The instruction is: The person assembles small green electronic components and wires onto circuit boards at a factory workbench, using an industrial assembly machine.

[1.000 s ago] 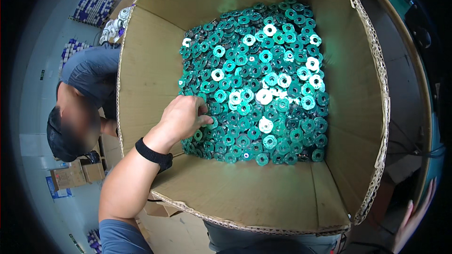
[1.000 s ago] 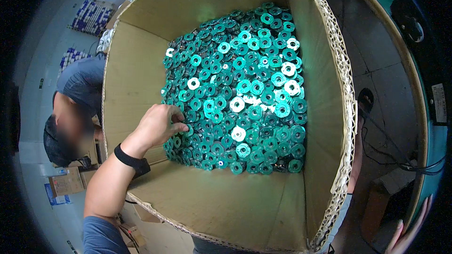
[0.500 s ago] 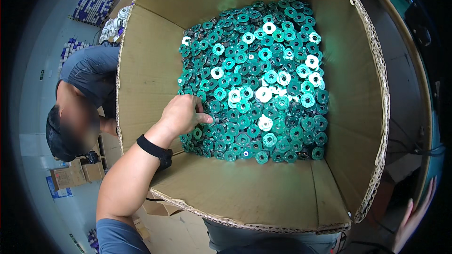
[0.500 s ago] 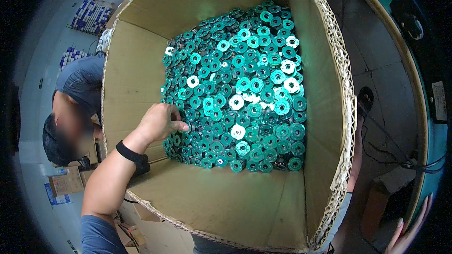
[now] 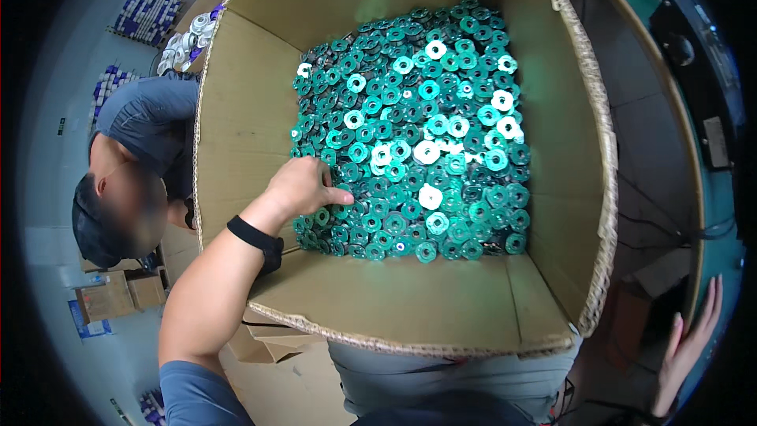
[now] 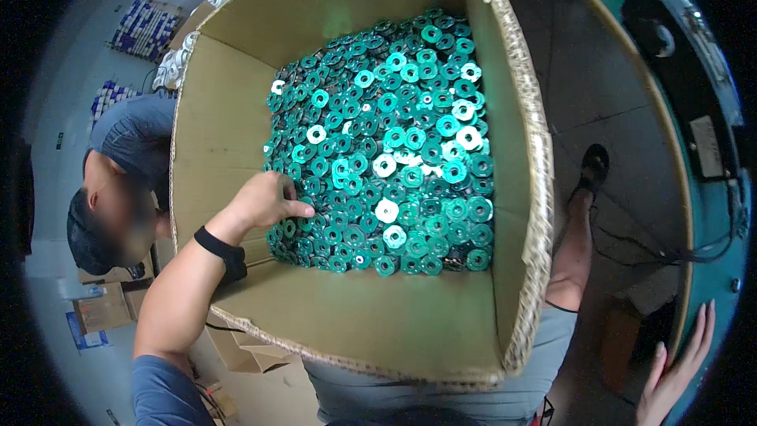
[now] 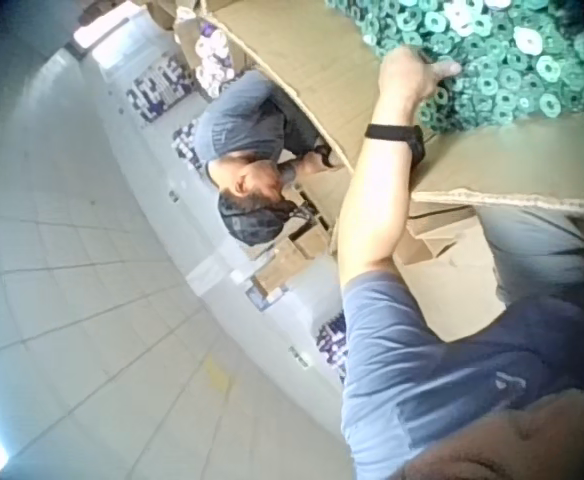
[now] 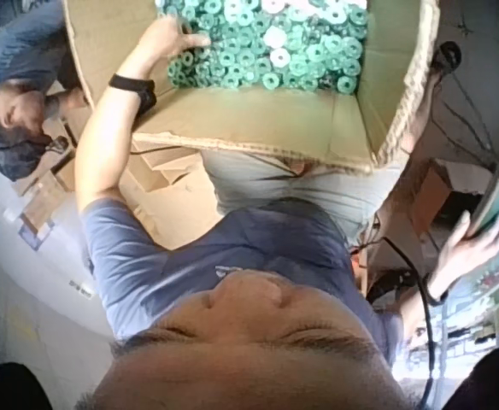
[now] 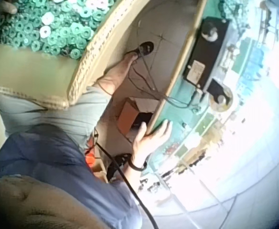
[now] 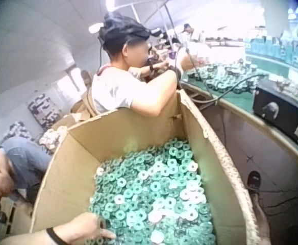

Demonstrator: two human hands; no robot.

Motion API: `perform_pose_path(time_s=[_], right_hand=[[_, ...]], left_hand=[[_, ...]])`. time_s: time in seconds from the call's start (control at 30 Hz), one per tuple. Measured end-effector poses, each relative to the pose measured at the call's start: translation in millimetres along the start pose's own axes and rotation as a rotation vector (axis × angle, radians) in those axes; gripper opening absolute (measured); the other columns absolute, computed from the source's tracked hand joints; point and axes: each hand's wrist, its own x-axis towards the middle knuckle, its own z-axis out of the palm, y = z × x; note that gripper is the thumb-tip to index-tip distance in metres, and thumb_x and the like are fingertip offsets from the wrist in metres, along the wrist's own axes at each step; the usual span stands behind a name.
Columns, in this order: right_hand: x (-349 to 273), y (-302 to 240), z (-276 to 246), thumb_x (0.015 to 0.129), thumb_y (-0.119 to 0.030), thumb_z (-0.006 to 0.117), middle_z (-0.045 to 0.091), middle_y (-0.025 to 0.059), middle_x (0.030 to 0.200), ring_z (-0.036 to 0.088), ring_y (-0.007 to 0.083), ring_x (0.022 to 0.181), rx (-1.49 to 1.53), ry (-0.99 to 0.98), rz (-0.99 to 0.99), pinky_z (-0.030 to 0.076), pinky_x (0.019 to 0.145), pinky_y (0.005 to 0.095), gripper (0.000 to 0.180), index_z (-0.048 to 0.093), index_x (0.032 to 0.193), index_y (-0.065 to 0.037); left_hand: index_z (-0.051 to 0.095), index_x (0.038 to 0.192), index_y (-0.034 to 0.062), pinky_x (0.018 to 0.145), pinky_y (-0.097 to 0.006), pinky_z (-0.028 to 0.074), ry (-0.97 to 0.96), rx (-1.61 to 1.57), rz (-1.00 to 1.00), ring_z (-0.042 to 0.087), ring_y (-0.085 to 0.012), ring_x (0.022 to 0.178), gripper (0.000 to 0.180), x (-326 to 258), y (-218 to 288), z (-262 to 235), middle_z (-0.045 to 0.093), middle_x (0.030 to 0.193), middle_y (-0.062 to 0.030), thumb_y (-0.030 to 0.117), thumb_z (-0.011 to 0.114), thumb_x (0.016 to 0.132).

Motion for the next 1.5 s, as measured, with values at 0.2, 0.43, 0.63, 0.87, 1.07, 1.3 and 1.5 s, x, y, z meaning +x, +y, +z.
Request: perform_pose_path(time_s=[0.2,0.43,0.63,0.87,1.07,1.3,1.5], right_hand=[[6,-34,-11,0.075,-0.01,0.073,0.046,0.0229,0.145,0.043,0.0436,0.134,-0.044,0.004,-0.126,0.035,0.113,0.0506,0.069,0.05,0.14,-0.003],[-5,-32,-20,0.081,-0.03,0.075,0.045,0.0199,0.144,0.043,0.0406,0.134,-0.065,0.06,-0.105,0.035,0.111,0.0502,0.07,0.049,0.141,-0.008],[-8,-33,-45,0.087,-0.02,0.069,0.054,0.0199,0.135,0.05,0.037,0.128,0.693,0.164,-0.143,0.038,0.11,0.0444,0.054,0.052,0.136,-0.004],[52,20,-46,0.088,-0.02,0.065,0.05,0.0219,0.139,0.048,0.0395,0.129,0.117,0.296,0.095,0.04,0.108,0.048,0.054,0.05,0.138,-0.009],[78,79,-17,0.089,-0.016,0.058,0.061,0.0244,0.124,0.06,0.0399,0.115,0.061,0.071,0.374,0.049,0.098,0.0505,0.04,0.06,0.128,-0.008],[54,53,-39,0.086,-0.016,0.063,0.067,0.0195,0.096,0.065,0.0381,0.091,0.132,0.282,0.005,0.054,0.082,0.0464,0.024,0.069,0.107,-0.006],[-24,-62,-84,0.098,-0.02,0.063,0.069,0.0067,0.107,0.065,0.0145,0.095,0.992,-0.344,-0.345,0.053,0.086,0.0317,0.027,0.066,0.121,-0.005]], left_hand=[[0.067,0.085,0.0003,0.064,-0.038,0.049,0.35,-0.236,0.329,0.061,-0.0214,0.067,0.027,-30,17,-41,0.065,0.073,-0.012,0.021,0.082,0.077],[0.062,0.09,-0.0009,0.067,-0.024,0.047,0.344,-0.782,0.545,0.056,-0.0092,0.073,0.017,-180,87,-53,0.059,0.082,-0.002,0.01,0.072,0.081],[0.063,0.09,-0.0036,0.066,-0.023,0.044,0.705,-0.93,0.62,0.055,-0.0105,0.074,0.008,-174,108,16,0.058,0.084,-0.0036,0.004,0.066,0.091],[0.065,0.085,-0.0042,0.064,-0.029,0.048,0.843,-0.8,0.551,0.059,-0.0158,0.068,0.012,-178,123,21,0.062,0.077,-0.0082,0.007,0.069,0.089],[0.067,0.08,-0.0024,0.059,-0.033,0.048,0.93,-0.72,0.543,0.061,-0.0219,0.06,0.016,-180,130,18,0.063,0.075,-0.0116,0.011,0.074,0.085],[0.067,0.08,-0.0015,0.058,-0.035,0.047,0.929,-0.705,0.476,0.061,-0.0225,0.059,0.018,-183,131,19,0.063,0.074,-0.0115,0.014,0.075,0.085],[0.067,0.091,-0.002,0.067,-0.033,0.049,0.959,-0.774,0.523,0.062,-0.0232,0.071,0.011,-188,126,24,0.063,0.084,-0.0125,0.008,0.07,0.087]])
